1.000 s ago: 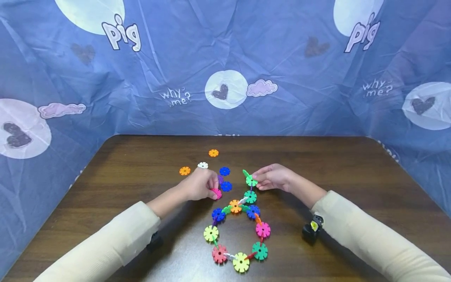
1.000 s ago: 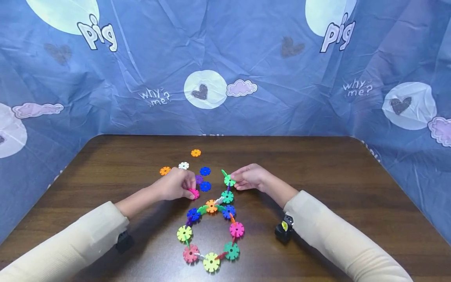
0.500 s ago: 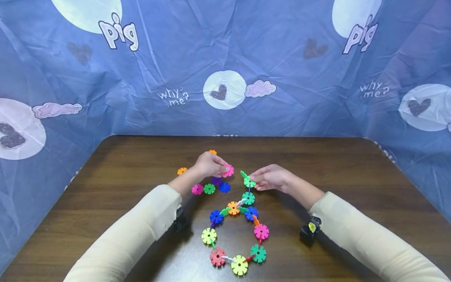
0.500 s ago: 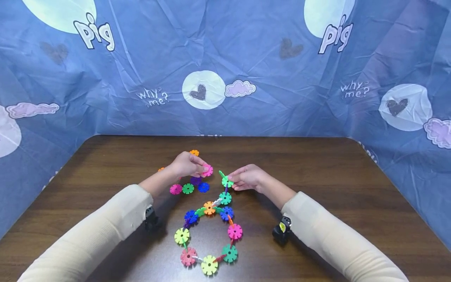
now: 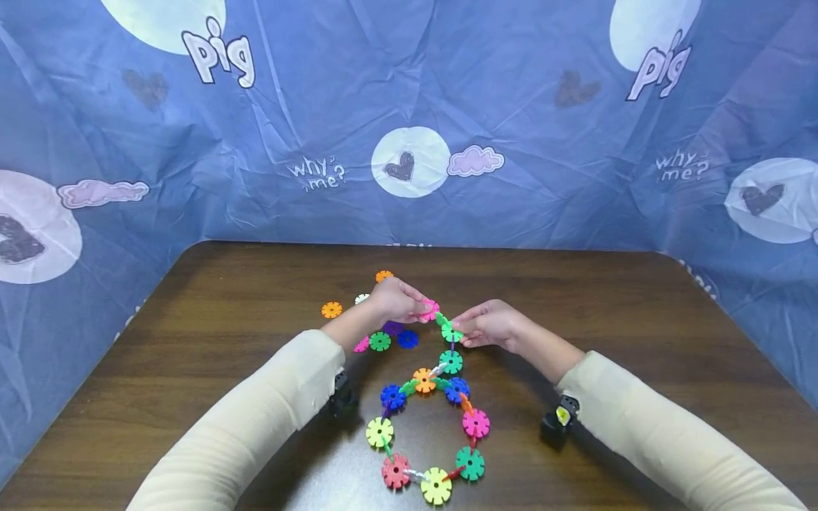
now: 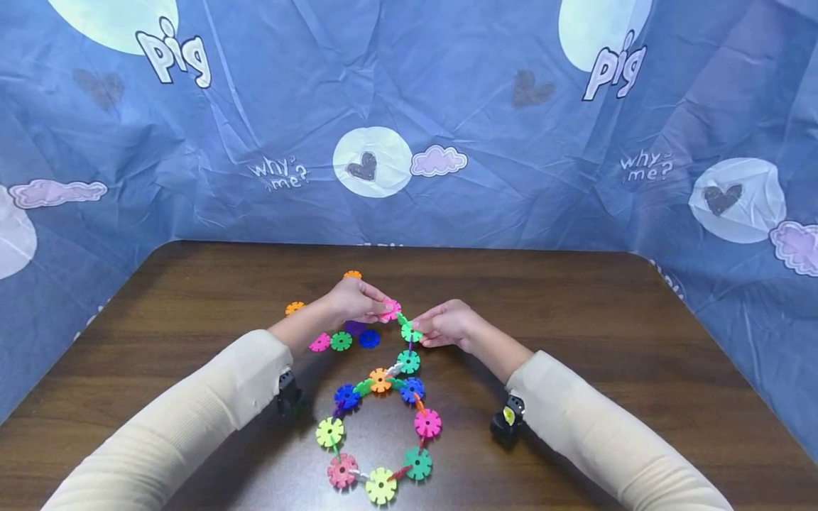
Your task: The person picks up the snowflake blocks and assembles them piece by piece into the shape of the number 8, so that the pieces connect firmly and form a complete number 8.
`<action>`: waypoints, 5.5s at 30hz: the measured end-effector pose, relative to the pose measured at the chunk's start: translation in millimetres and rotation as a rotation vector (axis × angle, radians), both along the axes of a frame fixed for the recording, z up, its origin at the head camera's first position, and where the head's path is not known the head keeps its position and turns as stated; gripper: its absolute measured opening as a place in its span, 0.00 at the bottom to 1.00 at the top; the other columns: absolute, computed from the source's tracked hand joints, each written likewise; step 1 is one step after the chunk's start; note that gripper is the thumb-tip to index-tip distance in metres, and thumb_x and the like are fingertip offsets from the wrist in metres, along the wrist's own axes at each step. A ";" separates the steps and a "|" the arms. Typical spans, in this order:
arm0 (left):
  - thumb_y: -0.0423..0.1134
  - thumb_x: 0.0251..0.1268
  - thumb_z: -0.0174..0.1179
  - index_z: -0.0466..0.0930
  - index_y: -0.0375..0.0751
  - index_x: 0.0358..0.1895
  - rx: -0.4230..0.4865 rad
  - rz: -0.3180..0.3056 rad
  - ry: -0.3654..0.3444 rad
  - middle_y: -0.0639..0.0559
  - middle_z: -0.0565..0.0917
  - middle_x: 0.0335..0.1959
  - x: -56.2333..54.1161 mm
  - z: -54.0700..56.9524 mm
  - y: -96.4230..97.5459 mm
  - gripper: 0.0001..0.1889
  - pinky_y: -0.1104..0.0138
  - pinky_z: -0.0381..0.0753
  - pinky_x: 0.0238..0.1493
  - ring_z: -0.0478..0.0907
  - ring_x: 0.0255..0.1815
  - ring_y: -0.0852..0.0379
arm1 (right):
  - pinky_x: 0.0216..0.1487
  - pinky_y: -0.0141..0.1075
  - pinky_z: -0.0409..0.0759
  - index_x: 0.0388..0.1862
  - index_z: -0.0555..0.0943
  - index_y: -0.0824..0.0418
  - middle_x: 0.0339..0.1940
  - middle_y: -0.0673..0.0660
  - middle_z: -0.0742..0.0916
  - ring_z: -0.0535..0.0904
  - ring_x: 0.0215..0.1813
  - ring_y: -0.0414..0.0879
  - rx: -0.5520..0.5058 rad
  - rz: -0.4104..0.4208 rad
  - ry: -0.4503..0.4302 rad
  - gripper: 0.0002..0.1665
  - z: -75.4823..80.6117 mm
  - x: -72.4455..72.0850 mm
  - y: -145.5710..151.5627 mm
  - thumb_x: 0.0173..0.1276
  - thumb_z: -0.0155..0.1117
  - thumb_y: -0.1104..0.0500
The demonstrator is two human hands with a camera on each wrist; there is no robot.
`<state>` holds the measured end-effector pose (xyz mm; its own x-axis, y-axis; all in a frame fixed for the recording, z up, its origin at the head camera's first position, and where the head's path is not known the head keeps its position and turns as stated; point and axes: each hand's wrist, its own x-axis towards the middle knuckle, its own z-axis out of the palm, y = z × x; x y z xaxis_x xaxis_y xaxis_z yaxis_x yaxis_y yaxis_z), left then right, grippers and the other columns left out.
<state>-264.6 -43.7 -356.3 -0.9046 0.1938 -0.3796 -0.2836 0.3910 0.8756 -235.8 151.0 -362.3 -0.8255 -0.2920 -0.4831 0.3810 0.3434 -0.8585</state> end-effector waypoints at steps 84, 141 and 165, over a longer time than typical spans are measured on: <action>0.29 0.55 0.68 0.85 0.35 0.31 -0.433 -0.437 0.698 0.46 0.88 0.27 13.6 -4.2 -21.9 0.02 0.71 0.83 0.34 0.82 0.28 0.58 | 0.67 0.45 0.74 0.60 0.73 0.74 0.25 0.40 0.84 0.81 0.33 0.32 0.032 -0.102 0.072 0.24 -7.6 -20.2 -1.5 0.69 0.58 0.62; 0.32 0.59 0.66 0.89 0.36 0.36 -0.432 -0.437 0.895 0.46 0.90 0.36 -6.5 3.9 2.7 0.05 0.69 0.86 0.41 0.87 0.39 0.54 | 0.41 0.27 0.77 0.61 0.74 0.71 0.28 0.43 0.83 0.78 0.33 0.36 0.066 -0.184 0.085 0.26 4.8 -16.8 -6.7 0.70 0.59 0.56; 0.34 0.55 0.69 0.85 0.36 0.44 -0.762 -0.507 0.610 0.45 0.87 0.43 -14.4 4.4 -22.4 0.12 0.65 0.82 0.53 0.83 0.47 0.53 | 0.38 0.23 0.79 0.63 0.68 0.76 0.24 0.41 0.84 0.80 0.31 0.31 -0.068 -0.040 0.033 0.26 -1.3 -23.8 12.4 0.71 0.57 0.63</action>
<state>-279.0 -66.2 -351.8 -0.8625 0.5007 -0.0733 0.4611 0.8373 0.2938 -259.6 163.3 -363.6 -0.8524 -0.2899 -0.4352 0.3640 0.2685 -0.8919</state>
